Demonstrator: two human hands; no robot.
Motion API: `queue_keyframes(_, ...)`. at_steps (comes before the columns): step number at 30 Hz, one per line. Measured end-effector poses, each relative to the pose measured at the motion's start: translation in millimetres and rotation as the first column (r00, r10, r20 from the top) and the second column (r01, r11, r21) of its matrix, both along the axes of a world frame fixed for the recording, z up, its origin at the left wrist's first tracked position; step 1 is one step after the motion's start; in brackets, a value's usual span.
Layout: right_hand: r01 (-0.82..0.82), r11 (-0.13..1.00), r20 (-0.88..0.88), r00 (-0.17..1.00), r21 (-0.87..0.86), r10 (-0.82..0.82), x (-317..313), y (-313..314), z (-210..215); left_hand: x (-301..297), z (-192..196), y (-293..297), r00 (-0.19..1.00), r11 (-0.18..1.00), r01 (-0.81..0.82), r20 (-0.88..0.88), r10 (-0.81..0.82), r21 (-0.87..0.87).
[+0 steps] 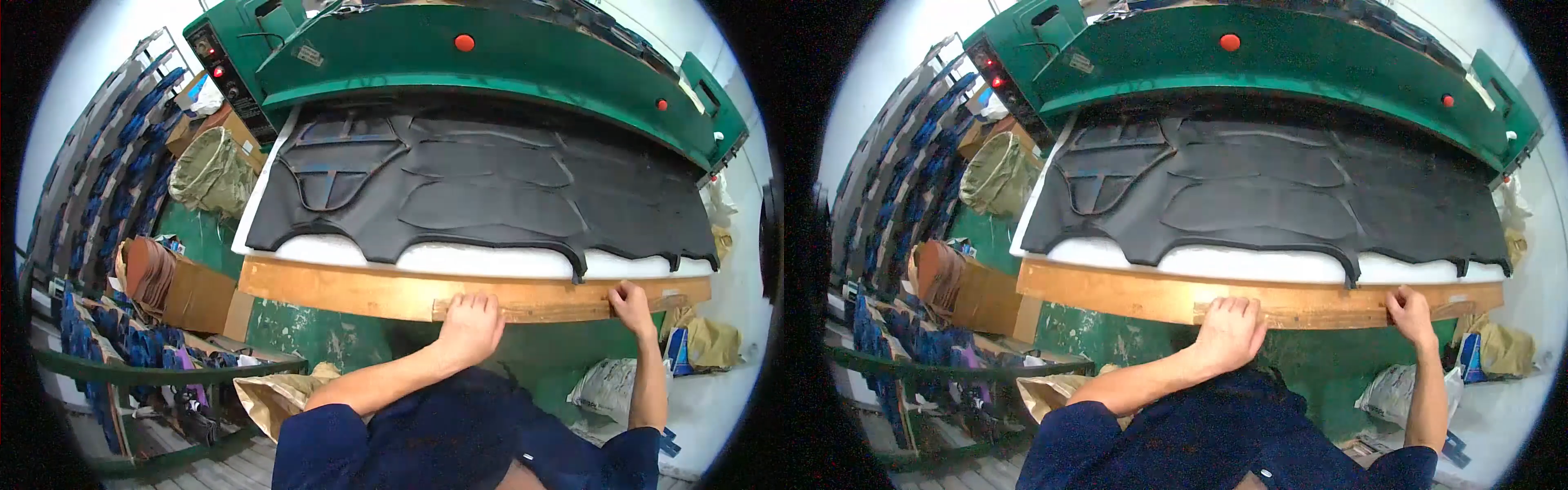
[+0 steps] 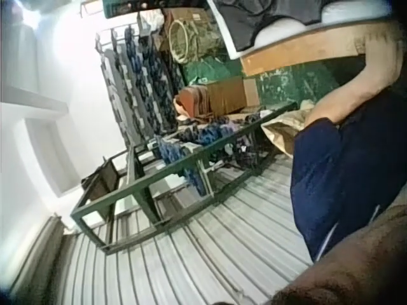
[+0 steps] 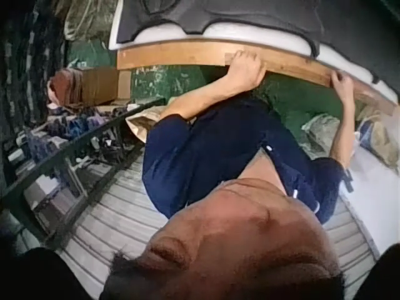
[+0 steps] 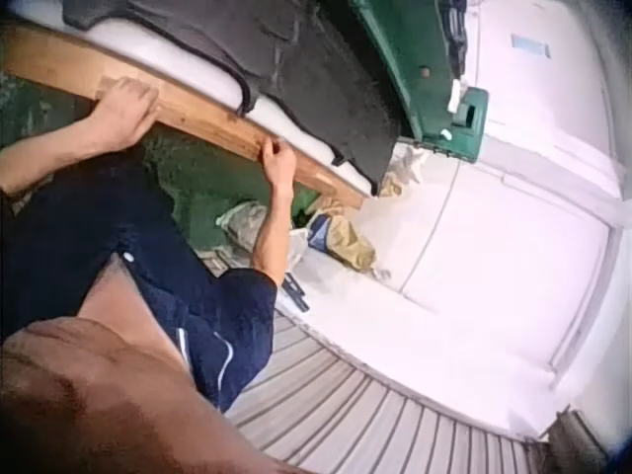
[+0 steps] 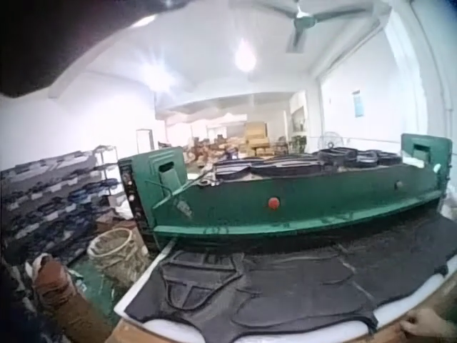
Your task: Cutting shapes out of a large sheet of black material using a press and templates.
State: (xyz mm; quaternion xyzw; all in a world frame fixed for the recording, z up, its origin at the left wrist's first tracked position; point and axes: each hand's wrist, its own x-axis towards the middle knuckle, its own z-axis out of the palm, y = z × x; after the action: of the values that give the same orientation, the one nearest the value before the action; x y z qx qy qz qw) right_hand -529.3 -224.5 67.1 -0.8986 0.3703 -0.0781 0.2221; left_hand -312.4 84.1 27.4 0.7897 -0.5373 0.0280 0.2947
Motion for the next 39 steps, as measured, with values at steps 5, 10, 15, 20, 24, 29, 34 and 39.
queue_keyframes(5,-0.144,0.988,0.113,0.982,-0.063,0.15,51.8,28.3,49.2,26.9,16.2,38.1,0.925,0.97,0.223,-0.293,-0.241,-0.093)
queue_keyframes(10,-0.343,0.939,0.277,0.9,-0.029,0.337,206.8,139.4,81.1,153.7,49.3,101.8,0.995,0.958,0.008,-0.092,-0.036,-0.287)
queue_keyframes(15,-0.71,0.654,0.106,0.652,-0.26,0.75,352.8,229.3,54.5,270.6,48.9,161.3,0.992,0.975,-0.034,0.115,0.061,-0.218)
queue_keyframes(20,-0.689,0.669,-0.073,0.71,-0.278,0.701,452.7,265.1,31.8,318.7,28.0,187.7,0.994,0.996,0.065,0.087,-0.06,-0.053)
queue_keyframes(24,-0.661,0.686,-0.094,0.738,-0.303,0.669,479.0,260.9,10.9,326.4,34.3,188.9,0.989,0.99,0.126,0.073,-0.13,0.058)
queue_keyframes(29,-0.733,0.64,-0.358,0.676,-0.23,0.645,503.2,263.3,18.8,337.4,46.7,187.4,0.982,0.972,0.169,0.055,-0.18,0.162)
queue_keyframes(34,-0.726,0.679,-0.255,0.681,-0.109,0.686,509.4,259.5,33.0,344.1,53.2,180.2,0.967,0.941,0.196,0.103,-0.232,0.277)
queue_keyframes(39,-0.722,0.692,-0.31,0.656,0.008,0.688,514.7,260.6,40.1,348.7,63.0,177.3,0.967,0.917,0.231,0.026,-0.253,0.325)
